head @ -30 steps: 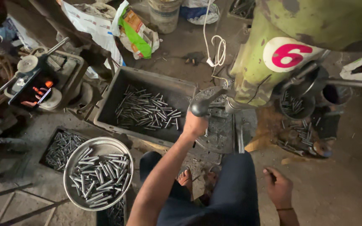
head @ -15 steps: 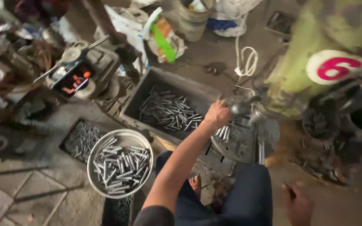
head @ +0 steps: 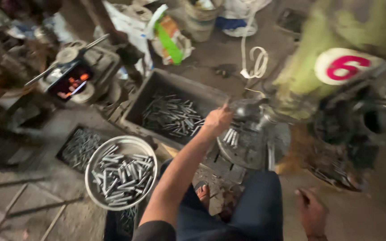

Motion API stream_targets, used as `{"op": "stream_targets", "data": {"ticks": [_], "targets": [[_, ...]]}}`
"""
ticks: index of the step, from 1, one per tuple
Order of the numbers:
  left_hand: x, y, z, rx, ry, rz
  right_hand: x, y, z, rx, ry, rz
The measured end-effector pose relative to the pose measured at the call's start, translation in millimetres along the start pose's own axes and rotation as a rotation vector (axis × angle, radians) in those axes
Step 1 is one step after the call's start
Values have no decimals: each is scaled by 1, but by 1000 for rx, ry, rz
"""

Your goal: The person sits at a bench drill press, places metal pins one at a time into the fixture, and pulls the lever to drill them. Finished pins are moved into a tray, and the person occasionally wipes parts and hands with a cloth.

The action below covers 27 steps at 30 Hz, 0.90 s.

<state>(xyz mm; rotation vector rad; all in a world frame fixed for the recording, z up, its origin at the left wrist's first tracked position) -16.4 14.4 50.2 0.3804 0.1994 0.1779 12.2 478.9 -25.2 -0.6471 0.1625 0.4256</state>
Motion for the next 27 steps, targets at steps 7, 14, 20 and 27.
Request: {"op": "stream_targets", "data": {"ticks": [7,14,20,27], "targets": [[30,-30,33,4,24,-39,13,24,3,-26,-93,-172],[16,-23,3,301,-84,179,17,28,7,-28,-19,-173],[22,-20,14,-54,45,-212,4,12,-1,-98,-9,-75],[23,-28,19,118,-103,21,4,10,16,-52,-12,-146]]}}
Point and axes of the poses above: each hand's wrist, its own x-axis away from the middle knuckle, its own z-axis out of the back of the hand, y = z × x, the point moved 4 cm from there along -x, towards the middle knuckle, and after that the axes turned 3 degrees about z, right-handed, at the moved point
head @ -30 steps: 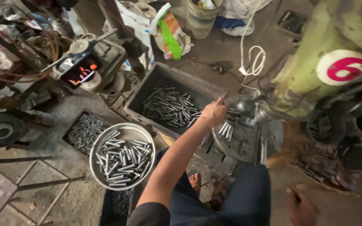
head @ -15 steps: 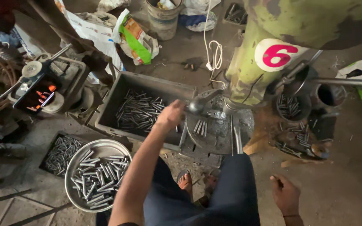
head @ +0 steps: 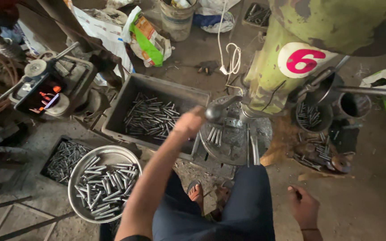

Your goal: The person sits at a bench drill press, places metal pins one at a time into the fixture, and pulls the lever to drill them. Finished pins are moved into a tray, and the person occasionally wipes parts and hands with a cloth.

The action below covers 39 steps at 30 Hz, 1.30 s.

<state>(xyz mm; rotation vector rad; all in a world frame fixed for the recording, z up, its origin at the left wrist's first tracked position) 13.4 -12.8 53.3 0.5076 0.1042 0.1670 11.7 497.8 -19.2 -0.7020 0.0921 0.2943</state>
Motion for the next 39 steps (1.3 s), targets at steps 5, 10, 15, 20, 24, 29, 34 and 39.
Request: {"op": "stream_targets", "data": {"ticks": [5,10,15,20,24,29,34,39], "targets": [[-14,15,-14,-116,45,-59,-26,-99,34,-52,84,246],[-35,37,-22,263,-148,402,-63,-237,119,42,298,589],[-31,70,-20,358,41,125,-99,-340,200,476,553,901],[0,63,-22,20,95,62,-118,-377,184,1091,362,726],[24,80,-41,58,137,100,-119,-333,145,1237,335,655],[40,98,-56,129,332,74,-178,-188,99,1315,22,706],[44,99,-68,177,296,125,-189,-117,90,1258,4,741],[47,102,-76,153,358,137,-163,-169,110,313,72,412]]}}
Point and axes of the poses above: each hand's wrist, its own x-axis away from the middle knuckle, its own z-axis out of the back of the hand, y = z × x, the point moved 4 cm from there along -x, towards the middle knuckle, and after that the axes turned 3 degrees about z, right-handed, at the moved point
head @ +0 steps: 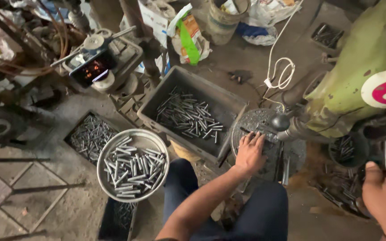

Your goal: The person sits at a bench drill press, places metal pins one at a time into the fixture, and pulls the lever to drill them. Finished pins are moved into a tray, and the person occasionally wipes parts and hands with a cloth.

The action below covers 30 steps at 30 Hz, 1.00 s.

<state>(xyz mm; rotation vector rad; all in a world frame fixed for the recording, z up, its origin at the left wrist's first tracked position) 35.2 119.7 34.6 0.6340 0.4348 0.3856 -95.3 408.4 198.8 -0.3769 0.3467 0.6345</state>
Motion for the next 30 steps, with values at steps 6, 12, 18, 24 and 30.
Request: {"op": "stream_targets", "data": {"ticks": [6,12,18,24,30], "targets": [[-1,-3,-2,57,-13,31,-6,-53,13,-599,-21,-363],[3,-3,-7,88,42,37,2,-65,16,-767,81,-393],[2,-3,-9,75,49,23,-1,-70,15,-769,140,-430],[4,-5,-10,87,114,33,2,-74,20,-824,176,-324],[2,-4,-24,103,107,4,4,-64,18,-835,249,-394]]}}
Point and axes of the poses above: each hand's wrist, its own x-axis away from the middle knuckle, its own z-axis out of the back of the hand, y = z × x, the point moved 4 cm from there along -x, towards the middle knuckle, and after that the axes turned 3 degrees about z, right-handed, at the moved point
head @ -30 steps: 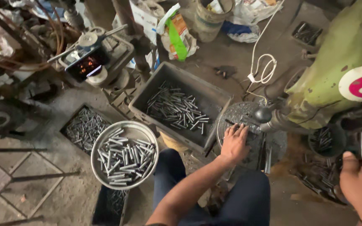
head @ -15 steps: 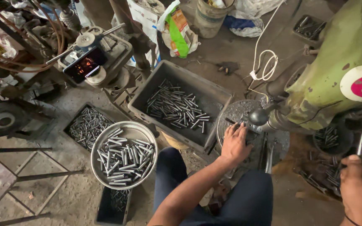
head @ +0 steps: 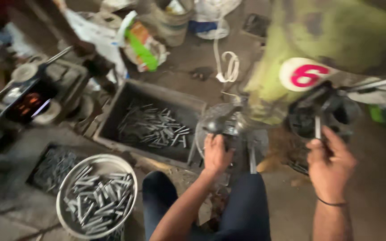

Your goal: The person sits at a bench drill press, places metal pins one at a time into the fixture, and pulls the lever to drill them. Finished pins are moved into a tray, and the person occasionally wipes parts and hands with a cloth.

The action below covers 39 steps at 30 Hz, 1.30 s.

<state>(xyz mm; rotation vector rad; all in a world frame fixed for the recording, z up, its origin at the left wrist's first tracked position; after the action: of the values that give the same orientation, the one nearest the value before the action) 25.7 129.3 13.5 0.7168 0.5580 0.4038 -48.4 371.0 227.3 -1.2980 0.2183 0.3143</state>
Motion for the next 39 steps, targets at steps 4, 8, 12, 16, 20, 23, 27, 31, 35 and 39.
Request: {"op": "stream_targets", "data": {"ticks": [4,8,12,16,20,23,27,31,35,39], "targets": [[-1,3,0,22,-20,16,0,2,-1,-29,24,24],[-3,10,6,47,15,12,0,3,-1,-77,14,33],[-3,11,7,39,15,7,-2,12,-1,-147,8,36],[2,8,5,24,38,-32,0,24,2,-74,25,117],[3,3,4,-26,31,18,0,38,4,-57,-16,123],[1,1,5,-4,3,62,-1,44,1,-58,-47,79],[-1,5,13,10,34,0,-1,49,-6,-85,-36,-12],[-2,13,22,-9,19,15,0,54,-7,-42,6,-20],[10,49,43,39,190,-67,-3,67,-3,-201,-34,8],[28,111,79,380,292,-387,-4,85,1,-264,-36,19]]}}
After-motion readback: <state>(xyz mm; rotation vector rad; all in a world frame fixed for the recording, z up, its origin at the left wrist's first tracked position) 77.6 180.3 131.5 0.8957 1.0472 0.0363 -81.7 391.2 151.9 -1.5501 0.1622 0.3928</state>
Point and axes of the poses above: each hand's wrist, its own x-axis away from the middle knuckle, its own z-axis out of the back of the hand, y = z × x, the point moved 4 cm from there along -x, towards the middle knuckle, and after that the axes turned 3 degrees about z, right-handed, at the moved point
